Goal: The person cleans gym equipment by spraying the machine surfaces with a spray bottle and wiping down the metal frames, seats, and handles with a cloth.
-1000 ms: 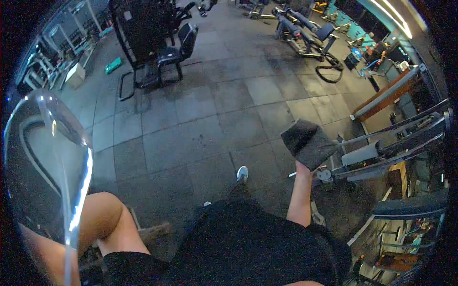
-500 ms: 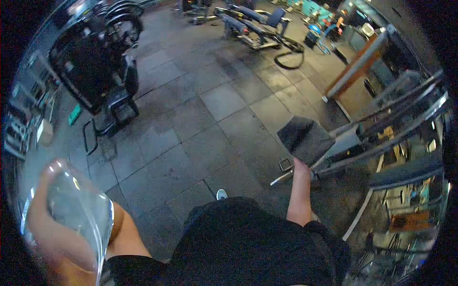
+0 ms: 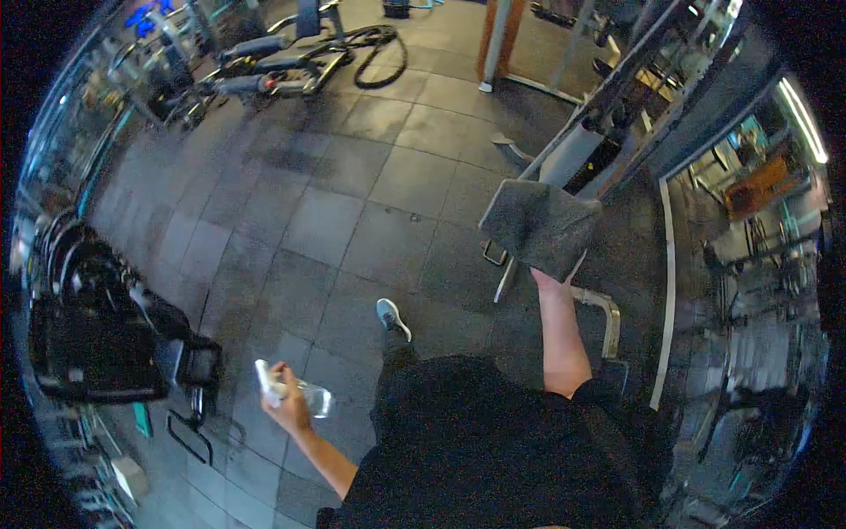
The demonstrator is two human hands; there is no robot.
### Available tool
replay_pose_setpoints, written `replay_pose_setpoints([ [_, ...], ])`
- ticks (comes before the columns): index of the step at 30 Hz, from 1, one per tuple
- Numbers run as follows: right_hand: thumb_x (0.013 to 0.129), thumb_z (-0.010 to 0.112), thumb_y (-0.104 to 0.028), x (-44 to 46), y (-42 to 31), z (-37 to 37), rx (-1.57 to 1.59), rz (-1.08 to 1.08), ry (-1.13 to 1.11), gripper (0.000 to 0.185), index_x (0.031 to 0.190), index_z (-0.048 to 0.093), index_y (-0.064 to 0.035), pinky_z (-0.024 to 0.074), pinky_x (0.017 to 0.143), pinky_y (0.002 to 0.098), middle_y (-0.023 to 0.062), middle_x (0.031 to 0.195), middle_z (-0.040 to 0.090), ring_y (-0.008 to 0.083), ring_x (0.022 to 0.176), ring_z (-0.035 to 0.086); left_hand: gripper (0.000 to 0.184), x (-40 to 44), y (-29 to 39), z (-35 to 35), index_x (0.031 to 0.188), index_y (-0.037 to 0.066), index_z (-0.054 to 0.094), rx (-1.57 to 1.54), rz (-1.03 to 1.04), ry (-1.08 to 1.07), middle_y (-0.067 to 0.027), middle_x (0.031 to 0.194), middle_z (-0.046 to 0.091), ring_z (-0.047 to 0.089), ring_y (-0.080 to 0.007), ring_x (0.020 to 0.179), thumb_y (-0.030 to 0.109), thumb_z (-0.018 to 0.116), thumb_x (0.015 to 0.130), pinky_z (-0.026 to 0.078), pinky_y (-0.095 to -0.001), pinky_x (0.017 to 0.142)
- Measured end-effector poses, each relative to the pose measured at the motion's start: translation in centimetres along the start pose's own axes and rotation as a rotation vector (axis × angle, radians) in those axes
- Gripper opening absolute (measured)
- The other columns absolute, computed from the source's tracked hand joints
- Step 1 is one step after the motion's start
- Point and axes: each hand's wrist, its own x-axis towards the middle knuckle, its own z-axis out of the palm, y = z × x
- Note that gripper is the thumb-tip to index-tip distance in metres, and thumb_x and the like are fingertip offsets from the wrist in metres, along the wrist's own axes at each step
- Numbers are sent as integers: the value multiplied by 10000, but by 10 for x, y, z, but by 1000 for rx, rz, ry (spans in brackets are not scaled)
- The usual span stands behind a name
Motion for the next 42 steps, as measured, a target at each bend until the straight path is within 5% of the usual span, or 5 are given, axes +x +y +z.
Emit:
replay_pose_setpoints([
  [3, 1041, 436, -557, -4, -7, 8, -21, -85, -26, 602, 1398, 562, -89, 351, 1165, 487, 102, 1406, 584, 310, 1295, 519, 155, -1, -35, 37, 1037, -19, 735, -218, -71, -67, -69, 990, 722, 645, -141, 888, 77, 717, 917, 515, -294, 803],
  [6, 1042, 433, -520, 15, 7, 14, 153, -52, -51, 577, 1385, 572, -77, 353, 1164, 513, 129, 1413, 580, 336, 1309, 517, 122, 41, 8, 67, 1028, -4, 737, -200, -206, -319, -49, 972, 720, 645, -120, 861, 38, 706, 918, 516, -278, 771],
  [12, 1040, 447, -516, 75, 38, 7, 234, -101, -144, 575, 1392, 566, -78, 353, 1165, 515, 126, 1415, 576, 326, 1318, 515, 142, 179, 50, 165, 1062, 10, 722, -306, 283, -468, -20, 922, 707, 628, -79, 786, 29, 703, 922, 503, -249, 684],
  [29, 1042, 474, -479, 94, 5, -11, -267, -664, 243, 541, 1397, 562, -81, 370, 1153, 496, 116, 1415, 574, 308, 1317, 514, 152, 250, 161, 339, 1040, 15, 717, -252, 186, -1071, -29, 918, 719, 637, -85, 816, 62, 724, 896, 518, -265, 726],
  [42, 1043, 495, -451, 310, -27, -75, -399, -721, 281, 517, 1400, 558, -83, 383, 1144, 481, 107, 1414, 572, 295, 1316, 513, 156, 362, 286, 522, 1074, 3, 730, -394, 323, -924, -29, 907, 715, 630, -74, 796, 38, 720, 922, 496, -244, 679],
])
